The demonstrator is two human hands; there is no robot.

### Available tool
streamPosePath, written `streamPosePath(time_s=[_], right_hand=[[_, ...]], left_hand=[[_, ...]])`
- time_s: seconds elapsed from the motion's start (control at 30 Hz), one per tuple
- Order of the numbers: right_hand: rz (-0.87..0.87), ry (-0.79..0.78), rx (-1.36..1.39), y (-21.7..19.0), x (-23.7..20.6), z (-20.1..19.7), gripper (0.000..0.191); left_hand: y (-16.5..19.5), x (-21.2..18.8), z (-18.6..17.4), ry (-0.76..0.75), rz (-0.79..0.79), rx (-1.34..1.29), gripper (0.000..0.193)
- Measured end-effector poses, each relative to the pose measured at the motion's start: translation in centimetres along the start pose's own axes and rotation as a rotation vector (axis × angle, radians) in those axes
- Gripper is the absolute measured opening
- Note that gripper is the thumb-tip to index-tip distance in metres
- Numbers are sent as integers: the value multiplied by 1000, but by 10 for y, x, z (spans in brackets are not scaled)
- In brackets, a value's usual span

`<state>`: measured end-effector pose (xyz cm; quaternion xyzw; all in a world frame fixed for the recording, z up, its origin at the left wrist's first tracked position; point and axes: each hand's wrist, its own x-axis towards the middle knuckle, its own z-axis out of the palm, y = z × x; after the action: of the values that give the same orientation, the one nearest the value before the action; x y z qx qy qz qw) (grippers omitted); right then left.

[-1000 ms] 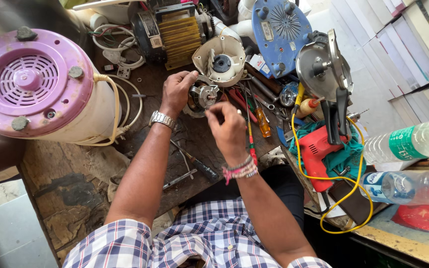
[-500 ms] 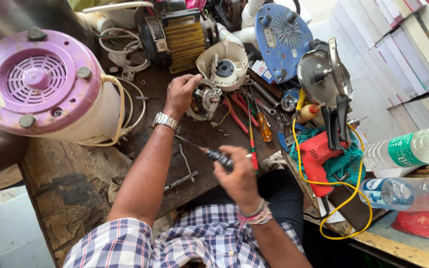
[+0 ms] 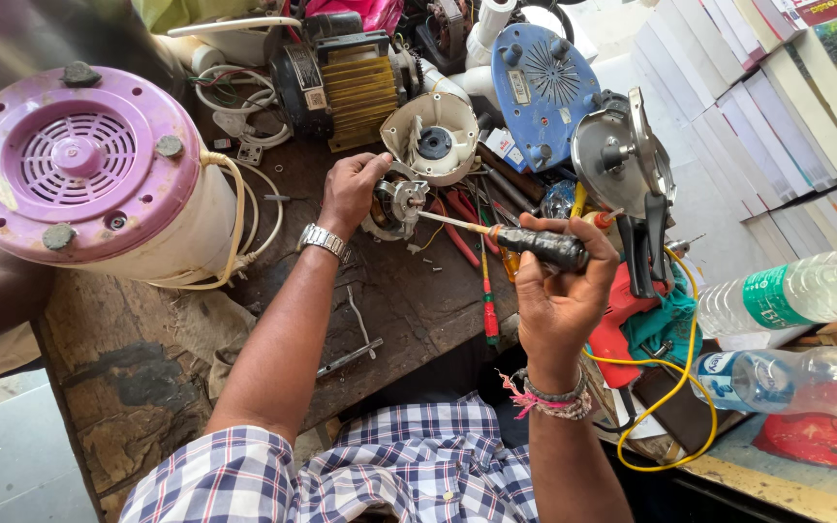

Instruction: The person disassembles a small electrical motor on a cluttered workbench, using a screwdriver to remove screws and a hammer to separate components. They handle the motor housing, rotor, and stator, then use pliers to adjust wires before reassembling parts.

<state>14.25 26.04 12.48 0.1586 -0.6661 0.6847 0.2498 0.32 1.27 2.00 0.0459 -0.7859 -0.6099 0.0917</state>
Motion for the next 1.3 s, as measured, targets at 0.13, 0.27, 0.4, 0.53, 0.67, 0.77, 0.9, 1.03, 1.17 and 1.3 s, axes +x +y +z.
streamPosePath(time_s=[0.13,0.27,0.4,0.53,0.67,0.77,0.9,1.03,1.17,1.3], right_hand=[[17,-37,25,6,0,3,49],[48,-63,72,10,3,2,48],[32,-94,78,10,6,2,46],[20,-111,78,9,6,5,45],[-8,-160,66,7,8,4,42],[12,-237,86,6,15,-2,38],[73,-206,82,14,30,-8,39],[140,-181,174,27,45,-17,42],[178,-185,216,40,52,-27,44],[187,-203,269,42,56,-28,44]], left_hand=[[1,0,0,-21,-44,-7,39],[0,-1,0,-19,-48,-19,39],[0,-1,0,-19,-35,-14,39],[-1,-1,1,-19,-39,-18,39],[-2,-1,1,-15,-46,-3,39],[-2,0,1,-17,-53,-10,40],[-2,-1,1,-10,-31,-16,40],[-1,-1,1,-15,-54,-23,39],[0,-1,0,-22,-64,-17,40],[0,-1,0,-11,-44,-18,41]])
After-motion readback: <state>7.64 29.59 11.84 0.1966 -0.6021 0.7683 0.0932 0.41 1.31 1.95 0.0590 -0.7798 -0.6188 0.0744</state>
